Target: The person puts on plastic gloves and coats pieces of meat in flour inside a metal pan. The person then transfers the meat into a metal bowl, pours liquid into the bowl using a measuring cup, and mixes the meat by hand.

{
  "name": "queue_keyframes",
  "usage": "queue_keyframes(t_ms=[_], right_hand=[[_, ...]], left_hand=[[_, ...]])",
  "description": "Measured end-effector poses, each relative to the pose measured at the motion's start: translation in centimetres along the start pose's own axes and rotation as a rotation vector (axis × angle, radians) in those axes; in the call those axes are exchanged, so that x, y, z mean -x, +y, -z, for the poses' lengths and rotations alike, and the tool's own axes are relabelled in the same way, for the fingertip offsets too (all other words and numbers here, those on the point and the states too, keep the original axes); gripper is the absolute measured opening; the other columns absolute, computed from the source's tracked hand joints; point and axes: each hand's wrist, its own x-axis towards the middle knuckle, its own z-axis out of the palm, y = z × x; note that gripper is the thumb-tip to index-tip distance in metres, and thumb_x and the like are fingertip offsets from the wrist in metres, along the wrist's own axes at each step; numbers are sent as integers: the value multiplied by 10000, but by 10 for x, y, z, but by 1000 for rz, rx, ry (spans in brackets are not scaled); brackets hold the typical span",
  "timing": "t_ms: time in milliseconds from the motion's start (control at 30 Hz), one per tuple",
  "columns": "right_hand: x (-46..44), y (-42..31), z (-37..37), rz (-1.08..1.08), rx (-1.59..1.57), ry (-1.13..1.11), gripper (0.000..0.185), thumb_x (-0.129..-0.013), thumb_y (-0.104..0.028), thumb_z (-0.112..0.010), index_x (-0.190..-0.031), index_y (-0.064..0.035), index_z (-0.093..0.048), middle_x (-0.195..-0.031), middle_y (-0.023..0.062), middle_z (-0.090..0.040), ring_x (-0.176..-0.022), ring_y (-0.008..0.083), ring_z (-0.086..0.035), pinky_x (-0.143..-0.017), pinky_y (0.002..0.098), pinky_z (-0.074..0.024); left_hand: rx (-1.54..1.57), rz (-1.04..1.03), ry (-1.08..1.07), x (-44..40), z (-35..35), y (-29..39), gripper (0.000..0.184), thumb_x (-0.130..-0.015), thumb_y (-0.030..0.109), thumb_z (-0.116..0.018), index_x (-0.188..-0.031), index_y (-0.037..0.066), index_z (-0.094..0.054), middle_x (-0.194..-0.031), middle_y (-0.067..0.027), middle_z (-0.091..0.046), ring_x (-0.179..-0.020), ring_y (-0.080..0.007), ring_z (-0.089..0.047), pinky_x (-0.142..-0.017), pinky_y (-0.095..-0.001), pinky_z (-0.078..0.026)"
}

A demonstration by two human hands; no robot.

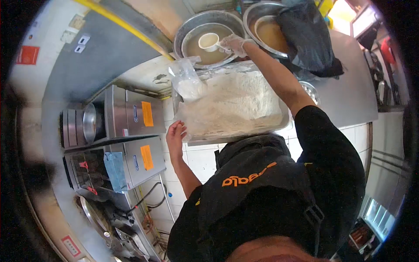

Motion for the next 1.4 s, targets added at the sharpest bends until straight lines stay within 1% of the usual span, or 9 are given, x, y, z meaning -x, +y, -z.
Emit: queue_keyframes(t_ms=[133, 167, 400, 533, 667, 700, 800, 1033, 1400], right_hand=[[44, 2, 24, -98, -370, 62, 209, -822, -231, -536, -842, -45, -628, -748, 21, -596, -658, 97, -486, -568, 241, -382], [53, 15, 31, 41, -155, 80, 289, -846, -314, -475, -908, -82, -635, -806, 35, -620, -696, 149, -531, -618, 289, -431], [219, 13, 80, -60, -421, 145, 267, -821, -283, -533, -813, -37, -637, -715, 43, -608, -593, 60, -455, -546, 228, -366], [329, 7, 96, -195, -350, 275, 304, -807, -319, -550, -763, -28, -627, -637, 28, -588, -612, 101, -490, -585, 264, -400], [413, 71, 87, -525, -68, 541, 430, -786, -416, -572, -924, -8, -576, -899, 143, -584, -855, 199, -549, -732, 301, -429], [428, 55, 95, -710, 129, 375, 520, -764, -469, -582, -998, -6, -543, -1014, 184, -533, -940, 261, -531, -799, 332, -414], [464, 122, 80, -657, 148, 396, 482, -773, -443, -581, -965, -2, -558, -1025, 192, -532, -932, 290, -527, -815, 344, -409], [492, 81, 83, -477, 130, 673, 240, -800, -248, -540, -869, -26, -596, -749, 189, -584, -730, 329, -577, -648, 392, -436], [504, 110, 98, -427, 417, 633, 182, -799, -226, -516, -808, -58, -585, -742, 193, -577, -695, 366, -554, -605, 419, -435]], left_hand=[[-61, -38, -133, 3, -43, 5, 310, -855, 250, -527, -1090, 48, -518, -1029, -77, -568, -908, -177, -558, -762, -291, -451], [-82, -43, -167, 5, -56, 7, 313, -855, 250, -527, -1091, 44, -517, -1031, -81, -568, -908, -180, -559, -762, -291, -451], [-222, -31, -444, 16, -167, 3, 302, -847, 238, -534, -1072, 36, -538, -985, -65, -584, -840, -139, -555, -694, -263, -449], [-354, -42, -661, 35, -235, -13, 304, -835, 245, -547, -1046, 25, -553, -935, -59, -592, -805, -132, -550, -670, -250, -436], [-484, -101, -839, 48, -294, -33, 305, -836, 266, -541, -1055, 55, -553, -959, -92, -584, -840, -161, -560, -690, -283, -460], [-510, -120, -873, 52, -305, -37, 308, -836, 265, -541, -1056, 50, -551, -950, -92, -586, -827, -160, -561, -683, -284, -460], [-561, -122, -927, 67, -336, -48, 314, -818, 249, -553, -1032, 19, -554, -921, -104, -601, -830, -169, -567, -719, -289, -445], [-681, -61, -1069, 88, -368, -62, 345, -808, 298, -557, -1024, 30, -560, -934, -108, -611, -868, -210, -568, -767, -311, -432], [-693, -153, -1029, 79, -384, -59, 345, -829, 288, -548, -1062, 34, -545, -950, -96, -594, -827, -177, -567, -757, -296, -439]])
